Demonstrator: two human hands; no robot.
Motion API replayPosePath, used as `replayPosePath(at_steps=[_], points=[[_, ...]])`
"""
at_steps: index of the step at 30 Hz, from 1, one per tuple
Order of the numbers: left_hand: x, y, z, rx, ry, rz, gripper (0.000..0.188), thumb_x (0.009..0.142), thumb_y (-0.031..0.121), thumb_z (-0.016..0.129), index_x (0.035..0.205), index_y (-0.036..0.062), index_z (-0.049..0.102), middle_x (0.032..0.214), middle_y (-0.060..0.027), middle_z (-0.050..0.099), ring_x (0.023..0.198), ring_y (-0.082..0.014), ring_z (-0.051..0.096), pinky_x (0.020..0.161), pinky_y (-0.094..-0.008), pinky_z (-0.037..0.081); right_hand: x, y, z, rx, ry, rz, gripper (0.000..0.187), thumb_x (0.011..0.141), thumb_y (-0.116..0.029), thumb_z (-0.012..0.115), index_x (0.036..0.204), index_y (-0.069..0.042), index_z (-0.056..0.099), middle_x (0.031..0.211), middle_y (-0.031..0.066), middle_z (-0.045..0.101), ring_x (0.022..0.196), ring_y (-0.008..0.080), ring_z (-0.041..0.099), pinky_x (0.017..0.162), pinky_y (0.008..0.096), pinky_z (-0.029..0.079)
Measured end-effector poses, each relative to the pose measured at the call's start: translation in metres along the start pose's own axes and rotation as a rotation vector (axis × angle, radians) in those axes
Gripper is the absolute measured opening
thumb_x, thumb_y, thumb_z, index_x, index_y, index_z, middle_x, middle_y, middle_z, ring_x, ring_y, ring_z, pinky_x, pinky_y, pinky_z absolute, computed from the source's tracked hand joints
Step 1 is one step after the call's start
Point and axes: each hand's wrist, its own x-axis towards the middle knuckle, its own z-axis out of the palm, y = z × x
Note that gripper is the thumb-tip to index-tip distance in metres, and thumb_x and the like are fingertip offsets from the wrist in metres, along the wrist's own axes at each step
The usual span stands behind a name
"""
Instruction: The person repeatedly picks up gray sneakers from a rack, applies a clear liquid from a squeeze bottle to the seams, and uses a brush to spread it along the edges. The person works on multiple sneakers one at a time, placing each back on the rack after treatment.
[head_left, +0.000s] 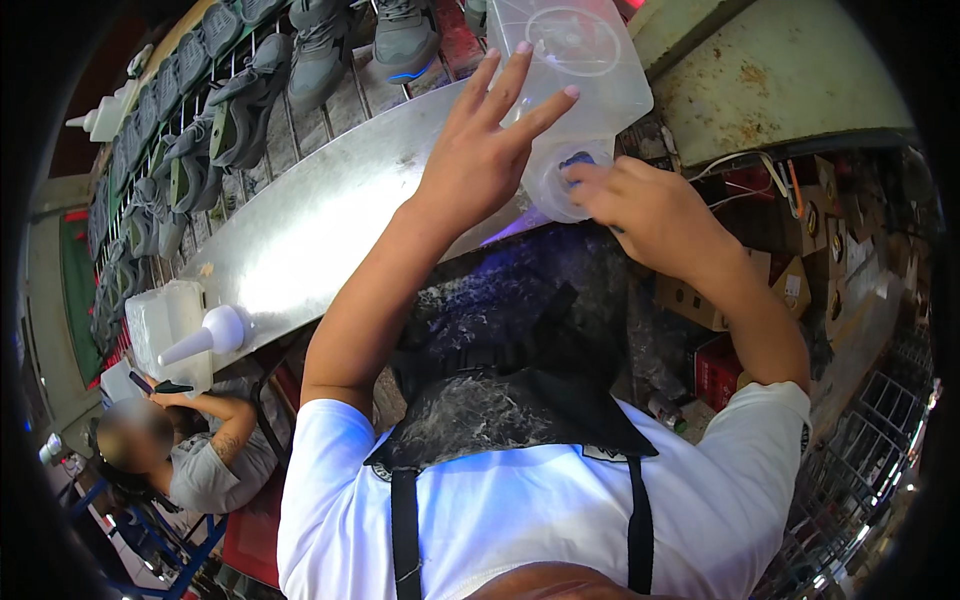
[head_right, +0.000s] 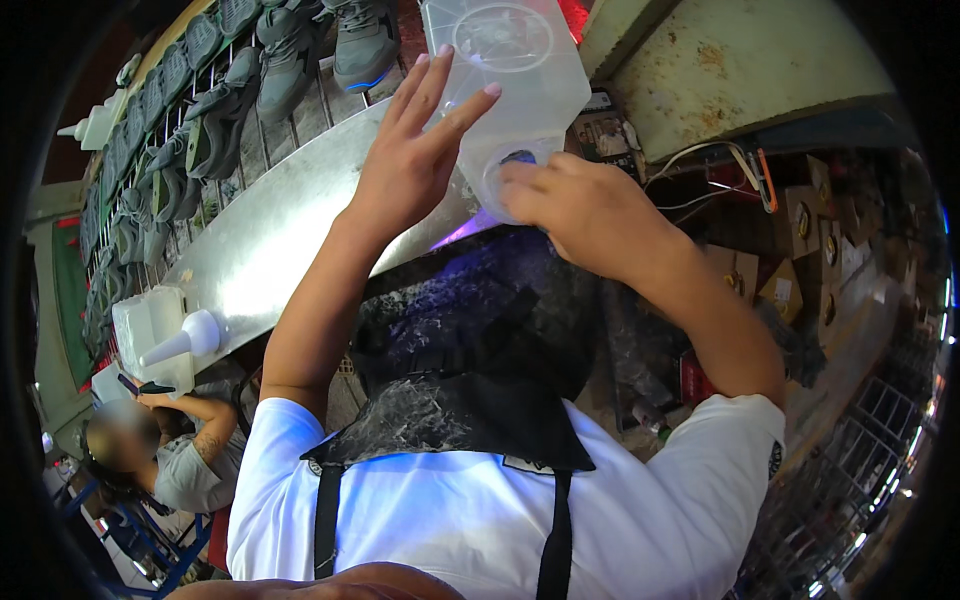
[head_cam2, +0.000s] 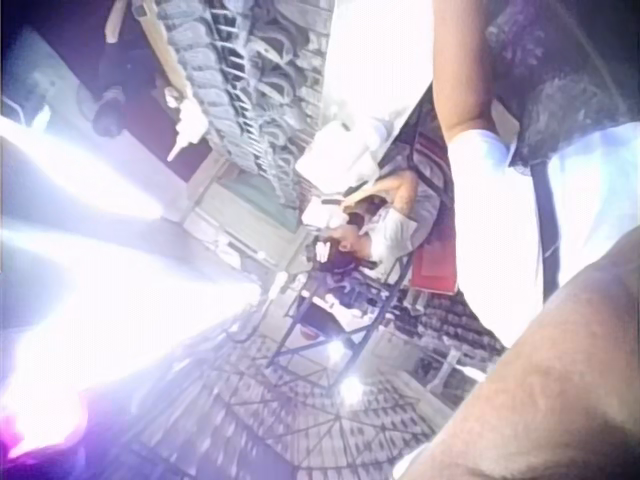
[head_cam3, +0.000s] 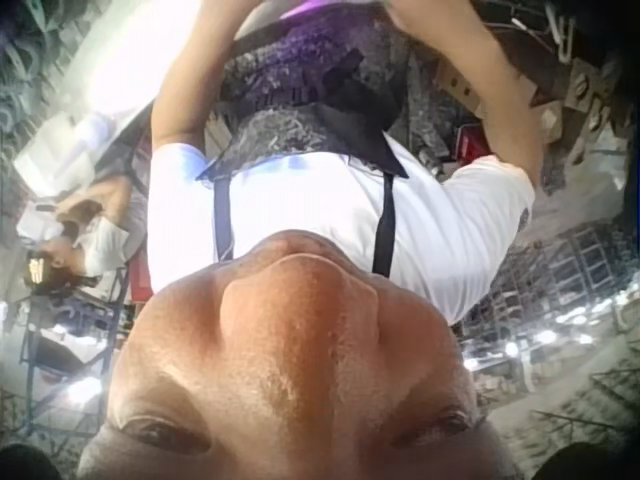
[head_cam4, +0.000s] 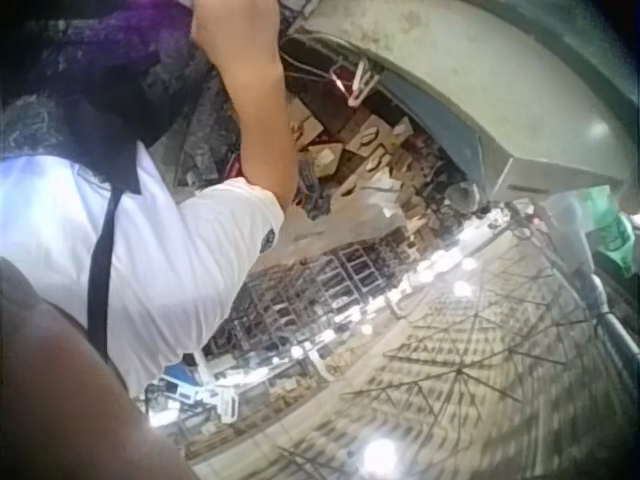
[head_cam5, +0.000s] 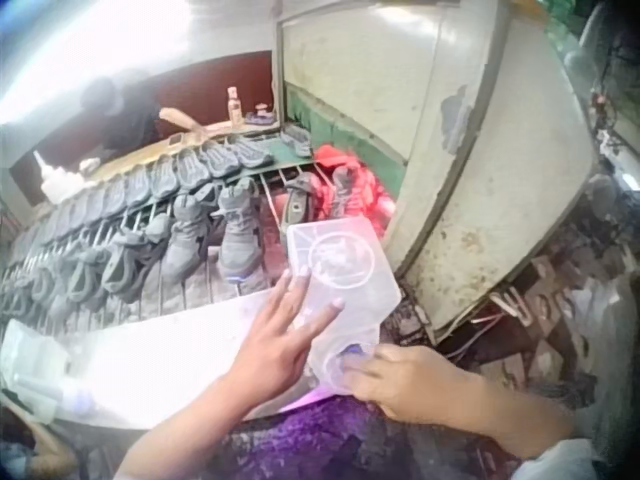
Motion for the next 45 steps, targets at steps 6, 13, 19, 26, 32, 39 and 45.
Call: replayPosePath(at_steps=[6, 13, 19, 26, 32, 39, 45], points=[[0.0, 0.0, -0.003, -0.011, -0.008, -0.008, 0.066, 0.083, -0.008, 0.062, 0.139, 0.0275, 0.06, 0.158, -0.02, 0.036, 0.14, -0.0443, 0.042, 0.109, -0.0494, 0.043, 0.0, -0.009, 0.0, 0.551, 0.126, 0.548, 0.031, 0.084, -0.012, 0.075, 0.11, -0.002, 0.061, 0.093, 0.0182, 0.071, 0.085, 0.0364, 0.071, 0.076, 0.0403, 0.057], [-0.001, 0.0, -0.005, -0.015, -0.006, -0.009, 0.063, 0.083, -0.008, 0.062, 0.137, 0.0243, 0.062, 0.158, -0.0203, 0.036, 0.14, -0.0442, 0.042, 0.111, -0.0496, 0.042, 0.014, -0.009, -0.008, 0.721, -0.069, 0.779, 0.032, 0.084, -0.016, 0.076, 0.103, 0.003, 0.059, 0.077, 0.021, 0.069, 0.076, 0.0372, 0.072, 0.072, 0.0408, 0.057], [-0.002, 0.001, -0.006, -0.041, -0.003, -0.015, 0.062, 0.083, -0.009, 0.062, 0.136, 0.0232, 0.063, 0.157, -0.0203, 0.038, 0.14, -0.044, 0.042, 0.111, -0.0493, 0.042, 0.019, -0.007, -0.005, 0.262, -0.199, 0.464, 0.025, 0.084, -0.014, 0.071, 0.105, -0.003, 0.061, 0.092, 0.0199, 0.069, 0.085, 0.041, 0.068, 0.078, 0.0444, 0.055], [-0.003, -0.003, -0.003, -0.044, 0.012, 0.004, 0.063, 0.083, -0.01, 0.063, 0.136, 0.0237, 0.062, 0.157, -0.0204, 0.038, 0.141, -0.0435, 0.041, 0.111, -0.0487, 0.042, 0.014, -0.006, 0.0, -0.202, -0.236, -0.051, 0.03, 0.077, -0.009, 0.067, 0.107, -0.011, 0.066, 0.094, 0.0077, 0.072, 0.086, 0.0297, 0.068, 0.074, 0.0406, 0.057], [-0.001, 0.002, -0.008, -0.002, 0.046, 0.046, 0.061, 0.085, -0.01, 0.062, 0.138, 0.0206, 0.061, 0.156, -0.02, 0.04, 0.14, -0.0408, 0.044, 0.109, -0.046, 0.044, 0.0, -0.002, 0.006, 0.245, 0.074, 0.112, 0.034, 0.08, -0.002, 0.071, 0.113, -0.009, 0.064, 0.102, 0.0116, 0.072, 0.1, 0.0279, 0.069, 0.081, 0.0395, 0.057], [-0.03, -0.004, -0.02, -0.205, 0.203, -0.068, 0.054, 0.086, -0.011, 0.06, 0.137, 0.0086, 0.061, 0.142, -0.0191, 0.057, 0.129, -0.0342, 0.058, 0.104, -0.039, 0.049, -0.019, -0.015, 0.009, 0.599, 0.134, 0.804, 0.029, 0.086, -0.016, 0.079, 0.108, -0.005, 0.064, 0.092, 0.0135, 0.071, 0.081, 0.0267, 0.071, 0.072, 0.036, 0.055], [-0.09, -0.008, -0.027, -0.234, 0.165, -0.267, 0.046, 0.087, -0.013, 0.055, 0.13, 0.0025, 0.063, 0.129, -0.0178, 0.066, 0.114, -0.0289, 0.067, 0.096, -0.0353, 0.052, -0.004, -0.013, 0.022, 0.323, 0.15, 0.371, 0.027, 0.089, -0.026, 0.076, 0.098, -0.003, 0.065, 0.084, 0.0124, 0.067, 0.073, 0.0298, 0.067, 0.068, 0.0367, 0.053]])
